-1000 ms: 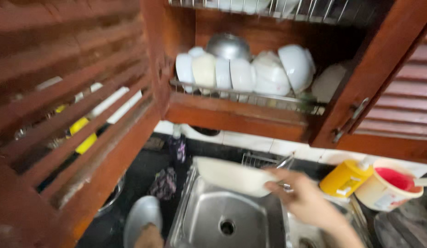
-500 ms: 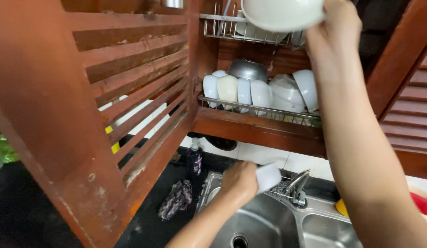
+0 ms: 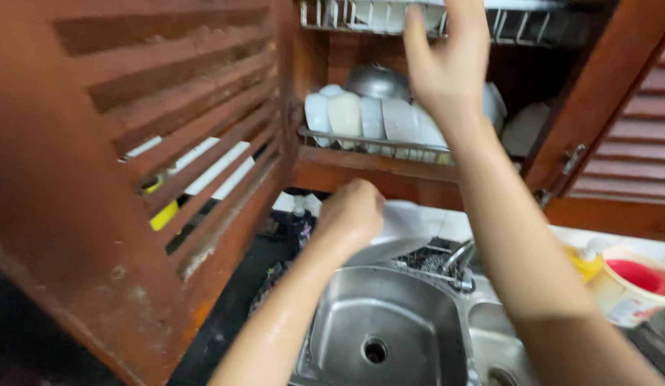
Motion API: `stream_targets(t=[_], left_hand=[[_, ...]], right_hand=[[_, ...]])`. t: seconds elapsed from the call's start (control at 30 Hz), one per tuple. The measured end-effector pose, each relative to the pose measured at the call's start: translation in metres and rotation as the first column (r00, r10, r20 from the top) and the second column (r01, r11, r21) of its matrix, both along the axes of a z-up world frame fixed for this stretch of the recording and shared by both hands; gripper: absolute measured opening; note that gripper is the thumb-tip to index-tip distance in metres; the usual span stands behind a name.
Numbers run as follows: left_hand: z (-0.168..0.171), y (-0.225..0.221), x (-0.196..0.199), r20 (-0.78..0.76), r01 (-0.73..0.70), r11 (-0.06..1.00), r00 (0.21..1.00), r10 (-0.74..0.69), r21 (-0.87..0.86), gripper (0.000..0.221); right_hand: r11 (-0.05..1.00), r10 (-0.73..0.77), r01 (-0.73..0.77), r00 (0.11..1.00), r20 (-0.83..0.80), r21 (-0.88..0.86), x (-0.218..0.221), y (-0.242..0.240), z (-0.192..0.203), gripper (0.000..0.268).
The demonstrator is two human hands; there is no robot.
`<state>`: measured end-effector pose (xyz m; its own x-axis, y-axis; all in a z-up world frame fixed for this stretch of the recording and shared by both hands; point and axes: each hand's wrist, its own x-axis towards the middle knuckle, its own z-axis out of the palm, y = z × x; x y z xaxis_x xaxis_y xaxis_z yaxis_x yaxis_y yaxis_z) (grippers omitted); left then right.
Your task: The person moves various dishes, including bowls and spoons, from a counter and organizes them into an overhead dish rack, then wipes down the kitchen counter and sink area with a cloth and rinses the cloth.
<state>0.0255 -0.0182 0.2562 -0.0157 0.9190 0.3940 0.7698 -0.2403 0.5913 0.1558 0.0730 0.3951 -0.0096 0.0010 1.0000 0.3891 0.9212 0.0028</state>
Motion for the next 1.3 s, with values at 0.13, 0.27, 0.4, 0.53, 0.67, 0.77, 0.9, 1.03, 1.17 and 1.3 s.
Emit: stream_targets(t=[0.13,0.27,0.4,0.53,0.67,0.77,0.9,1.03,1.17,1.3], left_hand=[[0.011,0.014,-0.026,0.176,0.146,0.988,0.972,-0.154,0.057,0.020],[0.021,0.050,-0.042,0.553,0.279,0.960,0.794,-0.251,0.036,0.020],[0.026,0.118,-0.026,0.919,0.261,0.963,0.360,-0.159,0.064,0.023],[0.028,0.206,0.008,0.968,0.214,0.971,-0.246,-0.054,0.108,0.030],[0.041,0.287,0.058,0.974,0.127,0.990,-0.222,-0.038,0.068,0.037],[0.047,0.318,0.087,0.999,0.007,1.000,0.028,-0.024,0.024,0.043],[0.045,0.304,0.111,0.876,-0.128,0.991,0.483,0.022,0.046,0.052],[0.046,0.244,0.121,0.605,-0.159,0.980,0.794,0.054,0.120,0.074],[0.050,0.187,0.136,0.284,-0.241,0.962,0.938,0.197,0.129,0.114],[0.028,0.168,0.133,-0.056,-0.197,0.830,0.963,0.263,0.521,0.088]], right_hand=[[0.996,0.054,-0.058,0.996,-0.065,-0.072,0.047,-0.070,-0.101,0.009],[0.947,0.049,-0.149,0.942,-0.332,-0.284,0.073,-0.098,-0.177,0.012],[0.903,0.019,-0.167,0.936,-0.351,-0.397,0.089,-0.104,-0.211,0.011],[0.884,-0.042,-0.067,0.974,-0.222,-0.462,0.101,-0.098,-0.221,0.010],[0.835,0.000,-0.139,0.968,-0.252,-0.532,0.104,-0.089,-0.224,0.009],[0.818,-0.003,-0.132,0.972,-0.234,-0.559,0.106,-0.089,-0.230,0.008],[0.785,-0.019,-0.110,0.979,-0.201,-0.610,0.115,-0.091,-0.234,0.009],[0.638,-0.015,-0.277,0.928,-0.372,-0.718,0.115,-0.087,-0.232,0.009],[0.838,-0.020,-0.051,0.992,-0.124,-0.544,0.109,-0.083,-0.221,0.012],[0.830,0.047,-0.113,0.990,-0.132,-0.546,0.100,-0.084,-0.218,0.014]])
